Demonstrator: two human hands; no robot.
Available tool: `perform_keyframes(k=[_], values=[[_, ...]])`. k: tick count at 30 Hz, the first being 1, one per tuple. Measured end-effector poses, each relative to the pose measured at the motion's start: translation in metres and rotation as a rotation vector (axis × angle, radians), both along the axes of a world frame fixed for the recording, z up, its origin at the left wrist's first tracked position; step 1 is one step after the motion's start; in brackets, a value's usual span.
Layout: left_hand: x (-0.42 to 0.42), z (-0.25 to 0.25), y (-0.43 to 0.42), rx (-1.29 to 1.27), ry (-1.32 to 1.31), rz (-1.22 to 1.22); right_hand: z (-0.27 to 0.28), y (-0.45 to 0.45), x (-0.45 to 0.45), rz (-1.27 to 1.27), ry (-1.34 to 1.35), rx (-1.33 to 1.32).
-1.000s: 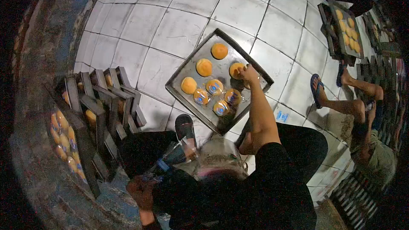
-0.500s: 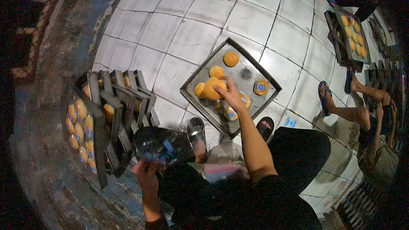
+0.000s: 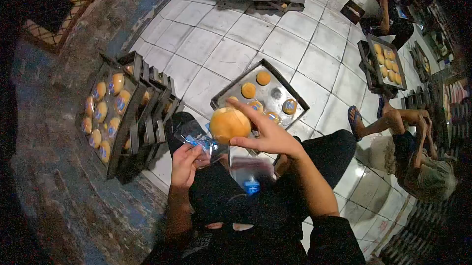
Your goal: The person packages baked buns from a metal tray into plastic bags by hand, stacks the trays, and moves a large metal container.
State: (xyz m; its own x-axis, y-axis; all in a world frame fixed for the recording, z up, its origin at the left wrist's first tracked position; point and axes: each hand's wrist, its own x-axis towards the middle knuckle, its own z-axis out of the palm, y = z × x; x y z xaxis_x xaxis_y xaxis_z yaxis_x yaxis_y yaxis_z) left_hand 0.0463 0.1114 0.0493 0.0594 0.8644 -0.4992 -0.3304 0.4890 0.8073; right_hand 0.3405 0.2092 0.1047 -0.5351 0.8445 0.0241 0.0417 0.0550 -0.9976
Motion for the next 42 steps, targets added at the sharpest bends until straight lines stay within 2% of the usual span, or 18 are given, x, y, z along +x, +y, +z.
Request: perform_keyframes(k=[1,2,4,5,8,14,17,19,22,23,24,25,27,28,30,32,36,42], values=[[-0.003,0.005,-0.009,-0.002,-0.009,0.005,0.014,-0.009,-0.001,0.042,-0.11,0.042],[-0.006,0.012,-0.014,0.005,-0.064,-0.159,0.026,-0.014,0.005,0.083,-0.103,-0.103],[-0.016,0.03,-0.019,0.003,-0.151,-0.436,0.039,-0.021,0.016,0.156,-0.164,-0.093],[-0.014,0.039,-0.019,0.002,-0.159,-0.43,0.045,-0.026,0.019,0.224,-0.216,-0.088],[-0.003,0.051,-0.017,0.01,-0.059,-0.798,0.06,-0.042,0.004,0.33,-0.294,0.021],[0.002,0.051,-0.021,0.16,-0.167,-0.893,0.091,-0.055,0.003,0.494,-0.379,0.318],[0.014,0.051,-0.025,0.243,-0.209,-0.904,0.113,-0.068,-0.007,0.685,-0.402,0.095],[0.02,0.049,-0.029,0.27,-0.226,-0.906,0.109,-0.066,-0.004,0.643,-0.394,0.148],[0.03,0.034,-0.035,0.203,-0.193,-0.782,0.097,-0.056,0.0,0.53,-0.442,0.459],[0.033,0.016,-0.041,0.223,-0.063,-0.599,0.103,-0.057,-0.004,0.526,-0.446,0.461],[0.039,0.015,-0.041,0.241,0.064,-0.412,0.109,-0.057,-0.01,0.508,-0.805,0.474],[0.041,0.014,-0.039,0.244,0.063,-0.412,0.113,-0.059,-0.016,0.479,-1.161,0.476],[0.046,0.015,-0.033,-0.281,-0.652,-0.096,0.096,-0.077,-0.032,0.438,-1.186,0.843],[0.055,0.005,-0.028,-0.155,-0.863,-0.049,0.075,-0.089,-0.04,0.438,-1.11,0.917],[0.06,0.01,-0.017,-0.092,-0.866,0.025,0.059,-0.111,-0.053,0.451,-1.017,0.99],[0.06,0.031,-0.009,0.042,-0.892,0.101,0.062,-0.123,-0.061,0.34,-0.607,0.772],[0.058,0.048,-0.006,0.125,-0.838,0.201,0.066,-0.121,-0.067,0.251,-0.555,0.586],[0.058,0.055,-0.002,0.214,-0.733,0.26,0.057,-0.127,-0.081,0.155,-0.489,0.595]])
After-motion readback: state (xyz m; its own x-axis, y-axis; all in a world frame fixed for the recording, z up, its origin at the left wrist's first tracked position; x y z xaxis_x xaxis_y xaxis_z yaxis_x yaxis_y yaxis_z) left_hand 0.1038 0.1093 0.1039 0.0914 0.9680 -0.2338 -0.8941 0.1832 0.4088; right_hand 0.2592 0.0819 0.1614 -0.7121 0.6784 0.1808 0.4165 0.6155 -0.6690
